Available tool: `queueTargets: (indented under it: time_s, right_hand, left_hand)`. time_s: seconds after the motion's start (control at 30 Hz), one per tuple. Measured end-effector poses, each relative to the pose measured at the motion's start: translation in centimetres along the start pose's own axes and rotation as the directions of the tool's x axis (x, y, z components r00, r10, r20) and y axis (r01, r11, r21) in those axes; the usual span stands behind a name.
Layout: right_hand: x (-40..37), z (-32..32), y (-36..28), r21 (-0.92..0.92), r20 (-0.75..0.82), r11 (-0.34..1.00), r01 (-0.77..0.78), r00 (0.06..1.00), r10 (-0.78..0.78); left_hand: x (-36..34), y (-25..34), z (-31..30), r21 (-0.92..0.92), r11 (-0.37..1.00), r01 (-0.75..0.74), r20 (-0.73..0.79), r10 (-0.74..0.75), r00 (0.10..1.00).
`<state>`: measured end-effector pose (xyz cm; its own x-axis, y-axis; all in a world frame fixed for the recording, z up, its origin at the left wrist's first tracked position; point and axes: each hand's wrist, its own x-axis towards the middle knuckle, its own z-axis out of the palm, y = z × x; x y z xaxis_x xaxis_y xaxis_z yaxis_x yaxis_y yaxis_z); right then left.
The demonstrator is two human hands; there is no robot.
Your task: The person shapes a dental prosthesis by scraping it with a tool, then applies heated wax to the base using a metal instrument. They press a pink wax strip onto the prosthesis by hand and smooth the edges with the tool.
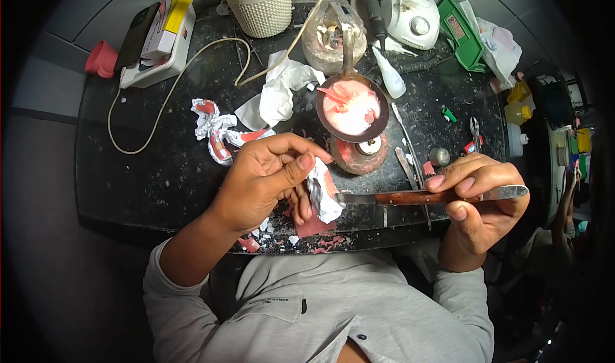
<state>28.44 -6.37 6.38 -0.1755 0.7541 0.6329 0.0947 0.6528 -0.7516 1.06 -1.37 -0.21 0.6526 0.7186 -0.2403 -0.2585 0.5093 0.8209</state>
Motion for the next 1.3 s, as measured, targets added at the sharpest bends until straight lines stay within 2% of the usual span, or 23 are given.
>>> queueTargets:
  time_s: [0.2, 0.57, 0.8, 0.87, 1.0, 1.1, 1.17, 1.23, 1.3]
  right_hand:
    - [-0.1, 0.2, -0.1, 0.017, -0.008, 0.999, -0.037, 0.999, 0.037]
    - [-0.2, 1.0, -0.1, -0.097, -0.035, 0.995, 0.027, 0.999, -0.031]
    - [-0.1, 1.0, -0.3, -0.104, -0.008, 0.994, 0.019, 1.0, -0.02]
    - [-0.2, 1.0, -0.5, -0.173, -0.005, 0.985, -0.006, 1.0, 0.006]
    - [0.0, 0.8, -0.5, -0.179, -0.016, 0.984, 0.012, 1.0, -0.015]
    - [0.0, -0.1, -0.5, -0.086, 0.025, 0.996, 0.037, 0.999, -0.035]
    - [-0.2, -0.2, -0.4, -0.018, -0.183, 1.0, 0.009, 0.983, -0.012]
    - [-0.2, -0.9, -0.5, -0.021, -0.263, 0.998, -0.059, 0.963, 0.052]
    - [-0.1, -1.2, -0.3, -0.113, -0.323, 0.986, -0.125, 0.943, 0.083]
  left_hand:
    - [0.0, 0.1, 0.1, -0.001, 1.0, 0.008, 0.0, -0.008, 1.0]
    - [0.0, 0.1, 0.0, -0.016, 1.0, 0.024, -0.03, -0.024, 0.999]
    - [0.1, 0.0, 0.0, -0.026, 0.999, 0.025, -0.03, -0.026, 0.999]
    - [0.0, 0.0, -0.1, -0.047, 0.998, 0.033, -0.023, -0.034, 0.999]
    - [0.0, 0.0, -0.3, -0.058, 0.997, 0.042, -0.012, -0.043, 0.999]
    - [0.0, 0.0, -0.2, -0.058, 0.998, 0.025, -0.021, -0.026, 0.999]
    - [0.0, 0.0, -0.2, -0.068, 0.997, 0.026, -0.026, -0.028, 0.999]
    - [0.0, 0.0, -0.2, -0.065, 0.998, 0.019, -0.026, -0.021, 0.999]
    - [0.0, 0.1, -0.2, -0.061, 0.998, 0.014, -0.026, -0.016, 1.0]
